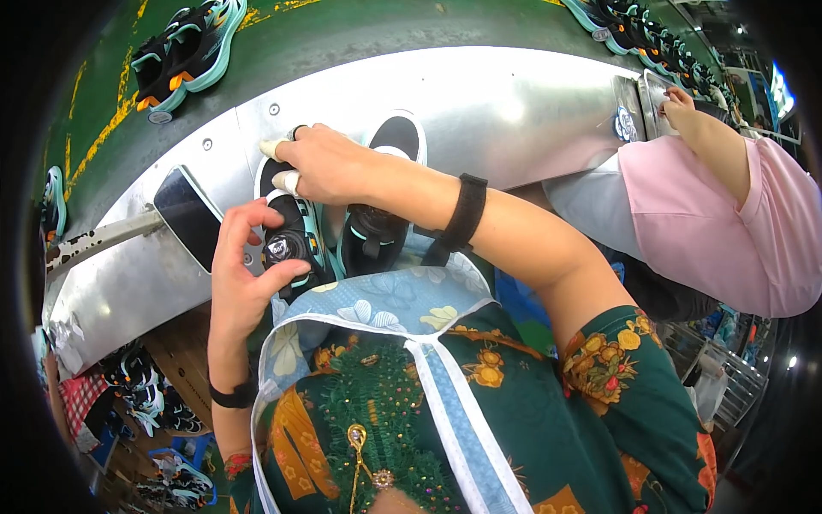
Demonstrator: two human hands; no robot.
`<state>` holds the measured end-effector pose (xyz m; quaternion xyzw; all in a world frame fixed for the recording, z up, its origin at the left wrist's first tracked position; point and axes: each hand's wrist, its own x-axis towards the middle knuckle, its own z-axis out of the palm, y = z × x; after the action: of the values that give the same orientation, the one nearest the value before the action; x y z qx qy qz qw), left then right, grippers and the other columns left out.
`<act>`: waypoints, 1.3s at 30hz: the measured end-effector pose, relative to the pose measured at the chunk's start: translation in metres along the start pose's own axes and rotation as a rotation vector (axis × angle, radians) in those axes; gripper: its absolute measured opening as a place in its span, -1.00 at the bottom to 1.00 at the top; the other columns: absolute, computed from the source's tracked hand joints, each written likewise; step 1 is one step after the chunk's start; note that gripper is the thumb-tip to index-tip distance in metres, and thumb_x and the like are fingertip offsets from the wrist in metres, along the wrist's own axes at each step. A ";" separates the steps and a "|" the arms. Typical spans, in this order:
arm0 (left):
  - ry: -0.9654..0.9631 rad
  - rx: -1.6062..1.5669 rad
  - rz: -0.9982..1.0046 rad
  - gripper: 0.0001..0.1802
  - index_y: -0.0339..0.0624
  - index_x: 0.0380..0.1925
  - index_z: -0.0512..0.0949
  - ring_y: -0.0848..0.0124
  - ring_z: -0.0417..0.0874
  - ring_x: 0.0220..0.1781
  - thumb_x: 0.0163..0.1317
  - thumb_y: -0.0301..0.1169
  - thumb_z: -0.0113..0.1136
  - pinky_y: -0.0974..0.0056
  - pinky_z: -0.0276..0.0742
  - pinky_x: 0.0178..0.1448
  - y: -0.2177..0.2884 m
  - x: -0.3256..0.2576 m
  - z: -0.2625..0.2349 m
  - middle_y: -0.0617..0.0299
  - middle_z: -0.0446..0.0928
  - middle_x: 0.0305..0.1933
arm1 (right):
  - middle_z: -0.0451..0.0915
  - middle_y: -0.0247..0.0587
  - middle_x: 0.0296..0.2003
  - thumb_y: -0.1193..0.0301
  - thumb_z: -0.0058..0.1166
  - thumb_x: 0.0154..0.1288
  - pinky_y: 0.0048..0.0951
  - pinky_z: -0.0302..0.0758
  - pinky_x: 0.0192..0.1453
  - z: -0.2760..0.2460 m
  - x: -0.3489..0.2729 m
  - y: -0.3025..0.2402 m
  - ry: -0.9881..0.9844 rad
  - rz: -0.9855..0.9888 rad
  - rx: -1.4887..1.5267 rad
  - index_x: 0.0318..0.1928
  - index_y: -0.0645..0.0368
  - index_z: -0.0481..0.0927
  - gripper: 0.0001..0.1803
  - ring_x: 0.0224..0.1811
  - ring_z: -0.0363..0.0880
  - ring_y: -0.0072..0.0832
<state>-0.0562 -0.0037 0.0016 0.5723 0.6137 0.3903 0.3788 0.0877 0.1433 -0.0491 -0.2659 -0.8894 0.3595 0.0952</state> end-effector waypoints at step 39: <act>0.107 0.097 0.026 -0.11 -0.27 0.36 0.17 0.09 0.31 0.41 0.01 -0.47 0.38 0.14 0.24 0.41 -0.054 -0.023 0.035 -0.05 0.24 0.39 | 0.44 -0.16 -0.45 0.38 0.24 0.21 -0.30 0.43 -0.29 -0.013 -0.037 -0.041 -0.134 -0.162 0.216 0.12 0.02 0.58 -0.57 -0.37 0.51 -0.26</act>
<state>-0.0451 -0.0269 -0.0617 0.5763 0.6437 0.3951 0.3120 0.1072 0.1066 -0.0106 -0.1568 -0.8684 0.4612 0.0926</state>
